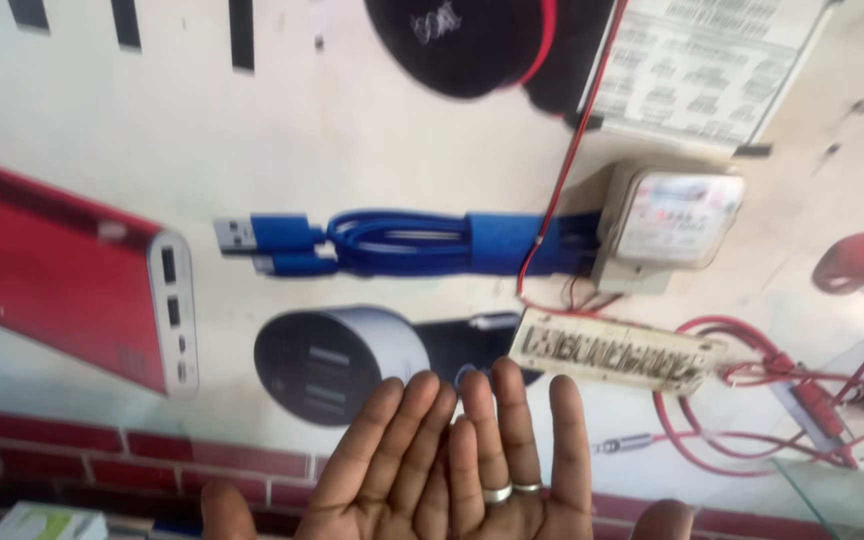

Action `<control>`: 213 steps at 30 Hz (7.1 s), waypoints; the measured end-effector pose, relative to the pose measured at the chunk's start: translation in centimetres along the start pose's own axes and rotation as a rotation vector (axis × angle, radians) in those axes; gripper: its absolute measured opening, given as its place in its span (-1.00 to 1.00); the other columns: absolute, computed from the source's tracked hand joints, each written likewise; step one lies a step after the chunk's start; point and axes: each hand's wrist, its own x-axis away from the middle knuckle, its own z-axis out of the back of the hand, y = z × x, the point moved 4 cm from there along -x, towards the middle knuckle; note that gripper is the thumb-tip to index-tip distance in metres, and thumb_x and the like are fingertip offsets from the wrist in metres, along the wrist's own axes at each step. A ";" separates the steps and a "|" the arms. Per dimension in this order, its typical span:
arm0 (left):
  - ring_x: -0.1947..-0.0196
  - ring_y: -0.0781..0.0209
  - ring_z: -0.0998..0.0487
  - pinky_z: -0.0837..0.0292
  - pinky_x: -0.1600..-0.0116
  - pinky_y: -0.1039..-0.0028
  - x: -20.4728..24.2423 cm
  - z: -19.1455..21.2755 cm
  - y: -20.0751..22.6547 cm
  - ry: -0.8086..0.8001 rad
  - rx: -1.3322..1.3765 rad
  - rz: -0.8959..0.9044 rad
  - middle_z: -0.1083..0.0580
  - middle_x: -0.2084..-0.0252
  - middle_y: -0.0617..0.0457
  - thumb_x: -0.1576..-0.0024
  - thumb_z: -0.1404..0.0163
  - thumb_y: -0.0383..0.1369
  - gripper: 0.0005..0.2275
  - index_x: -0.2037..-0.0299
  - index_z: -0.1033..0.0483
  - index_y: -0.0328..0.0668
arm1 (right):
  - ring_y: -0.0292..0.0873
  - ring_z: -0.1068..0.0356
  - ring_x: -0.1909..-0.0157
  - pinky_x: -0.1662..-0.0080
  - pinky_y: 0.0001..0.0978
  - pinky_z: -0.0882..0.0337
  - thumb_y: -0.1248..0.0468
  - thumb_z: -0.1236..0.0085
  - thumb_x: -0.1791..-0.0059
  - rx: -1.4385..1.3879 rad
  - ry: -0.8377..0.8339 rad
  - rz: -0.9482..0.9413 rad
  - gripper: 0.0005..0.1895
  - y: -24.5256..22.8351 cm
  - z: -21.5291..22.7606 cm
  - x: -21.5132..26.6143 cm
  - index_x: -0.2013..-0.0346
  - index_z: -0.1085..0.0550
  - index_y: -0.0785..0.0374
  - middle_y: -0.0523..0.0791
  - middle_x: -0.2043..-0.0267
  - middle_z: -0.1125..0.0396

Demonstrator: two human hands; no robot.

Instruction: The person organizes boxed electronics by picking them up from a patterned surface and placing them onto a glass display shelf. The person also uses a cloth to wipe the boxes before positioning them on the shelf.

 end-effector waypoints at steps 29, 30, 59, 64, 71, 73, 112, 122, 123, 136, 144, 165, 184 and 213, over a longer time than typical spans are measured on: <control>-0.52 -0.17 -0.13 0.10 -0.59 0.21 -4.0 0.9 1.0 0.540 -0.389 -0.033 -0.21 -0.41 -0.48 -0.28 0.38 0.17 -0.20 -0.40 -0.15 -0.58 | 0.33 -0.15 -0.42 -0.45 0.07 -0.19 -0.26 0.11 -0.03 0.063 0.275 -0.010 -0.05 1.8 3.4 0.0 -0.39 -0.14 0.50 0.38 -0.35 -0.07; -0.52 -0.15 -0.13 0.11 -0.60 0.21 -3.5 1.0 1.0 0.542 -0.423 -0.023 -0.22 -0.41 -0.45 -0.27 0.36 0.18 -0.21 -0.40 -0.16 -0.54 | 0.32 -0.16 -0.41 -0.45 0.08 -0.20 -0.27 0.13 -0.04 0.060 0.291 -0.016 -0.06 1.8 3.6 0.5 -0.40 -0.14 0.49 0.37 -0.35 -0.09; -0.44 -0.22 -0.22 -0.12 -0.50 0.00 8.7 3.2 1.2 -0.229 -2.664 0.482 -0.24 -0.40 -0.27 -0.17 -0.10 -0.51 -0.50 -0.35 -0.31 -0.26 | 0.34 -0.32 -0.31 -0.27 0.18 -0.33 0.32 -0.22 0.04 2.539 -0.478 -0.038 -0.32 1.1 8.7 11.1 -0.32 -0.25 0.51 0.30 -0.33 -0.17; -0.41 -0.24 -0.24 -0.12 -0.48 0.04 9.8 4.0 0.8 -0.199 -2.585 0.545 -0.24 -0.39 -0.29 -0.14 -0.08 -0.50 -0.50 -0.33 -0.32 -0.32 | 0.27 -0.36 -0.26 -0.25 0.14 -0.34 0.34 -0.20 0.04 2.530 -0.452 -0.101 -0.35 0.7 9.8 12.1 -0.31 -0.26 0.52 0.30 -0.30 -0.22; -0.16 0.16 -0.59 -0.51 -0.18 0.44 12.7 5.0 0.6 0.614 -1.672 0.683 -0.45 -0.28 -0.04 -0.24 0.21 -0.54 -0.58 -0.34 -0.37 -0.22 | -0.07 -0.51 -0.20 -0.11 -0.28 -0.52 0.37 0.03 -0.12 1.890 0.080 -0.424 -0.55 0.4 12.0 14.5 -0.32 -0.31 0.38 0.07 -0.17 -0.41; -0.25 0.15 -0.51 -0.42 -0.32 0.43 13.7 5.8 -0.1 0.727 -1.431 0.597 -0.45 -0.27 -0.07 -0.26 0.19 -0.54 -0.62 -0.31 -0.36 -0.28 | -0.07 -0.49 -0.17 -0.12 -0.27 -0.50 0.38 0.06 -0.12 1.595 0.260 -0.451 -0.56 0.7 13.0 15.6 -0.31 -0.30 0.40 0.05 -0.22 -0.39; 0.08 0.03 -0.65 -0.56 0.03 0.31 22.1 19.6 -1.6 0.602 -1.692 1.106 -0.57 0.00 -0.20 -0.28 0.13 -0.30 -0.71 -0.11 -0.48 -0.27 | 0.04 -0.57 0.00 -0.01 -0.22 -0.56 0.36 -0.29 0.12 1.964 0.376 -0.694 -0.24 -3.6 24.3 21.1 -0.34 -0.22 0.28 0.11 0.00 -0.50; 0.17 0.03 -0.68 -0.57 0.09 0.29 26.0 21.7 -3.3 0.758 -1.738 1.457 -0.60 0.10 -0.20 -0.05 -0.17 -0.46 -0.72 0.02 -0.56 -0.35 | 0.08 -0.59 0.22 0.16 -0.18 -0.54 0.33 -0.31 0.13 2.085 0.495 -0.716 -0.55 -5.2 27.6 23.1 0.00 -0.42 0.40 0.11 0.23 -0.51; 0.20 0.05 -0.67 -0.56 0.11 0.30 26.1 21.4 -3.2 0.795 -1.705 1.411 -0.61 0.14 -0.17 -0.02 -0.17 -0.48 -0.71 0.04 -0.56 -0.34 | 0.05 -0.61 0.24 0.18 -0.20 -0.55 0.31 -0.29 0.11 2.040 0.564 -0.753 -0.58 -5.2 27.6 23.3 0.01 -0.43 0.39 0.11 0.24 -0.53; 0.06 0.21 -0.58 -0.58 0.11 0.32 28.3 19.2 -3.2 1.239 -0.679 1.143 -0.52 0.05 0.04 -0.25 0.28 0.07 -0.56 -0.09 -0.40 -0.02 | 0.09 -0.51 0.14 0.11 -0.12 -0.52 0.25 -0.16 0.09 1.984 0.200 -0.591 -0.61 -2.8 21.5 23.0 0.04 -0.39 0.40 0.14 0.05 -0.38; -0.11 0.18 -0.53 -0.43 -0.19 -0.02 26.1 16.1 -3.5 1.256 -0.424 1.047 -0.57 -0.04 0.15 -0.14 0.35 0.20 -0.48 -0.11 -0.48 0.24 | 0.21 -0.40 0.07 0.00 0.08 -0.35 0.33 -0.17 0.10 2.193 0.135 -0.538 -0.57 -2.8 22.2 20.9 -0.02 -0.34 0.44 0.19 0.00 -0.32; -0.16 0.14 -0.44 -0.38 -0.09 0.24 30.7 17.4 -0.5 1.271 -0.357 0.803 -0.44 -0.17 0.02 -0.36 0.23 0.12 -0.46 -0.32 -0.31 -0.13 | 0.25 -0.48 0.01 0.02 -0.04 -0.52 0.50 -0.18 0.23 1.969 -0.097 -0.523 -0.43 0.8 16.7 20.5 -0.10 -0.47 0.31 0.17 -0.08 -0.36; 0.03 0.16 -0.58 -0.52 -0.04 0.16 26.8 15.1 -1.0 1.272 -0.340 0.766 -0.55 0.03 0.02 -0.22 0.30 -0.05 -0.56 -0.08 -0.49 -0.13 | 0.13 -0.56 0.18 0.19 -0.14 -0.57 0.50 -0.11 0.16 1.948 0.143 -0.523 -0.49 -0.2 17.5 18.7 -0.11 -0.44 0.33 0.12 0.06 -0.37; 0.02 0.14 -0.57 -0.46 -0.08 0.33 22.4 13.8 -1.4 0.894 -1.326 1.494 -0.53 -0.11 -0.11 0.03 -0.03 -0.32 -0.33 -0.39 -0.22 -0.09 | -0.02 -0.53 0.06 0.08 -0.27 -0.54 0.45 -0.36 0.26 1.900 -0.087 -0.571 -0.61 -3.2 18.2 16.2 0.13 -0.58 0.30 0.00 0.08 -0.43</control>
